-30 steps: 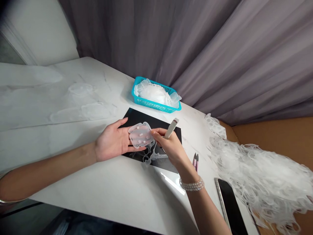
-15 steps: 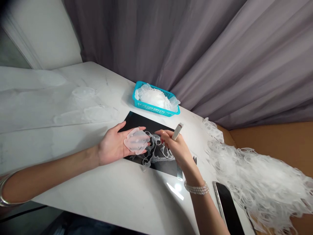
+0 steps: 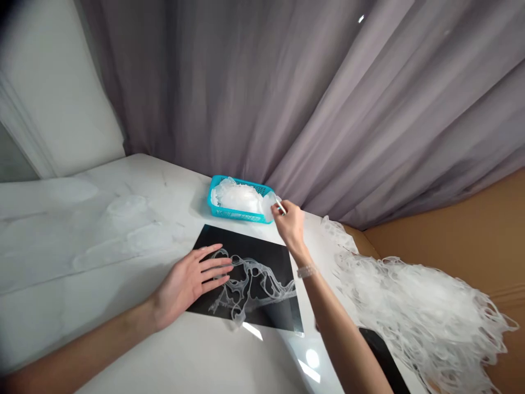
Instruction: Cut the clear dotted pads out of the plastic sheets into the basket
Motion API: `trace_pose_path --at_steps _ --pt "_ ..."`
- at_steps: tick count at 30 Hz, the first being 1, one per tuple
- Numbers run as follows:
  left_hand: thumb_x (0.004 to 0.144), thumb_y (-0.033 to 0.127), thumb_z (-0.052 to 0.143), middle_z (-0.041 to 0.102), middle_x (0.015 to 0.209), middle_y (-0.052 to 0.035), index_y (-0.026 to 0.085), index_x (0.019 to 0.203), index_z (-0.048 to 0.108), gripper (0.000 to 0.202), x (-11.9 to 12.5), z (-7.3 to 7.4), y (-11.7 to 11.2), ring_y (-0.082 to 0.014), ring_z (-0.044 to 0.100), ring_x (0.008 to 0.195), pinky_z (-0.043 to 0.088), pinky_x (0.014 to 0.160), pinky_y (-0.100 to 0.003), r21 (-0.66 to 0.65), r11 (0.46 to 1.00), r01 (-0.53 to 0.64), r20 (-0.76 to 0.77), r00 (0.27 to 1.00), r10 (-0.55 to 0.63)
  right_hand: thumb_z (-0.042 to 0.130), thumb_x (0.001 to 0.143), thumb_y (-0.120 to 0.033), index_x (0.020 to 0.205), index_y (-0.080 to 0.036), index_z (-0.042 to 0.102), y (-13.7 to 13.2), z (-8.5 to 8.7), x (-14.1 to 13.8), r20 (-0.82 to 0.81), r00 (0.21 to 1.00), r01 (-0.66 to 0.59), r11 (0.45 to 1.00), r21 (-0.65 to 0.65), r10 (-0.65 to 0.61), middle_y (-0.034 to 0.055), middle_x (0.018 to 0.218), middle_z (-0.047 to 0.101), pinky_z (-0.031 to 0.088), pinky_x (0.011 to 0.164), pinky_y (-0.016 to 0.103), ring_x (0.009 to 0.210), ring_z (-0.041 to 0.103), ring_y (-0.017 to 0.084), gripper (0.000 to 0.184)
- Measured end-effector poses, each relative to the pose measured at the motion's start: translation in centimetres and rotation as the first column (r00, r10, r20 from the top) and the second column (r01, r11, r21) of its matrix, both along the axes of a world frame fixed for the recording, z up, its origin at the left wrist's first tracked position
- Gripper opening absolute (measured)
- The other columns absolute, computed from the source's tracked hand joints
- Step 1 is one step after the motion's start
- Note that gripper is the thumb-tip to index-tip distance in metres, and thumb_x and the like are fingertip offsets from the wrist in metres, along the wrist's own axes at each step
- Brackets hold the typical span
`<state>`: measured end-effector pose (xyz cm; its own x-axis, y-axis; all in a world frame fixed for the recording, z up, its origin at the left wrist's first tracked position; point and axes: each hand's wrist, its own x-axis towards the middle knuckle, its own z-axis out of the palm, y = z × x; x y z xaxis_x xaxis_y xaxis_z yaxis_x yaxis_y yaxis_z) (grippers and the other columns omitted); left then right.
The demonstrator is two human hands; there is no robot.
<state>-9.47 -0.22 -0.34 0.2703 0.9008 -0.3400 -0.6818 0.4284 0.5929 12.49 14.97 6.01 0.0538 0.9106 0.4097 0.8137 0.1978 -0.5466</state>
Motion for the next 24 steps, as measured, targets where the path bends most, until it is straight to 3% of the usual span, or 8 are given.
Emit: trace_pose_path --at_steps 4,8,12,15,18,20,22,24 --pt "0.096 0.034 0.048 0.058 0.135 -0.0172 0.017 0.139 0.048 0.046 -0.3 -0.8 0.4 -0.028 0.052 0.132 0.043 0.11 -0.042 0.188 0.981 -0.043 -0.288 0.953 0.097 0.056 0.082 -0.028 0.085 -0.014 0.072 6.7 1.3 -0.8 0.074 0.996 0.054 0.998 0.019 -0.055 0.0085 0.075 0.069 0.039 0.068 0.029 0.074 0.06 0.021 0.021" --pt "0.091 0.029 0.052 0.047 0.149 -0.0134 0.022 0.137 0.052 0.046 -0.6 -1.9 1.1 -0.0267 0.04 0.142 0.029 0.118 -0.041 0.249 0.968 -0.018 -0.495 0.857 0.143 0.046 0.091 -0.032 0.086 -0.014 0.073 7.5 0.8 -0.3 0.129 0.991 0.032 0.997 -0.073 -0.022 0.0098 0.076 0.071 0.04 0.068 0.029 0.073 0.062 0.021 0.033" --pt "0.091 0.031 0.052 0.04 0.155 -0.0137 0.024 0.141 0.049 0.051 -0.6 -1.8 0.9 -0.0265 0.035 0.146 0.029 0.118 -0.042 0.174 0.981 0.086 -0.543 0.84 0.023 0.044 0.095 -0.046 0.091 -0.015 0.074 1.4 -0.7 3.0 0.187 0.98 -0.023 0.975 -0.221 0.065 0.0077 0.071 0.069 0.041 0.068 0.03 0.071 0.063 0.022 0.044" --pt "0.093 0.031 0.05 0.041 0.154 -0.0153 0.021 0.141 0.047 0.05 -0.5 -1.5 0.8 -0.0262 0.038 0.144 0.034 0.115 -0.041 0.133 0.985 0.109 -0.509 0.86 -0.026 0.054 0.089 -0.06 0.111 -0.018 0.073 -4.9 -2.7 4.4 0.182 0.965 -0.107 0.917 -0.383 0.189 0.0051 0.074 0.07 0.044 0.068 0.029 0.071 0.065 0.021 0.05" --pt "0.095 0.033 0.047 0.048 0.149 -0.0168 0.019 0.143 0.044 0.05 0.1 -1.6 0.8 -0.0262 0.041 0.142 0.041 0.111 -0.041 0.124 0.983 0.132 -0.411 0.909 -0.071 0.064 0.081 -0.066 0.137 -0.02 0.056 -10.1 -5.1 3.3 0.119 0.936 -0.219 0.811 -0.543 0.332 0.0048 0.083 0.071 0.046 0.068 0.03 0.073 0.065 0.021 0.073" --pt "0.096 0.037 0.047 0.054 0.143 -0.0178 0.018 0.146 0.04 0.054 0.6 -2.0 0.8 -0.0269 0.044 0.14 0.042 0.111 -0.043 0.128 0.974 0.189 -0.35 0.927 -0.134 0.074 0.072 -0.065 0.134 -0.019 0.056 -12.4 -6.3 1.8 0.105 0.899 -0.309 0.788 -0.533 0.425 0.0047 0.083 0.069 0.044 0.065 0.029 0.073 0.064 0.021 0.08" --pt "0.097 0.044 0.046 0.059 0.138 -0.0179 0.017 0.149 0.037 0.059 1.1 -2.3 0.7 -0.0288 0.048 0.137 0.04 0.113 -0.046 0.146 0.953 0.264 -0.303 0.929 -0.211 0.082 0.068 -0.053 0.113 -0.016 0.064 -13.7 -6.8 0.3 0.155 0.851 -0.385 0.796 -0.466 0.502 0.0064 0.084 0.069 0.04 0.061 0.027 0.072 0.062 0.021 0.061" --pt "0.095 0.052 0.047 0.062 0.136 -0.0163 0.019 0.149 0.038 0.064 1.0 -2.5 0.8 -0.031 0.049 0.137 0.037 0.116 -0.048 0.17 0.934 0.315 -0.283 0.923 -0.26 0.077 0.077 -0.03 0.095 -0.018 0.066 -13.8 -6.5 -0.3 0.182 0.837 -0.406 0.809 -0.425 0.516 0.0034 0.078 0.068 0.037 0.059 0.024 0.068 0.061 0.017 0.025"
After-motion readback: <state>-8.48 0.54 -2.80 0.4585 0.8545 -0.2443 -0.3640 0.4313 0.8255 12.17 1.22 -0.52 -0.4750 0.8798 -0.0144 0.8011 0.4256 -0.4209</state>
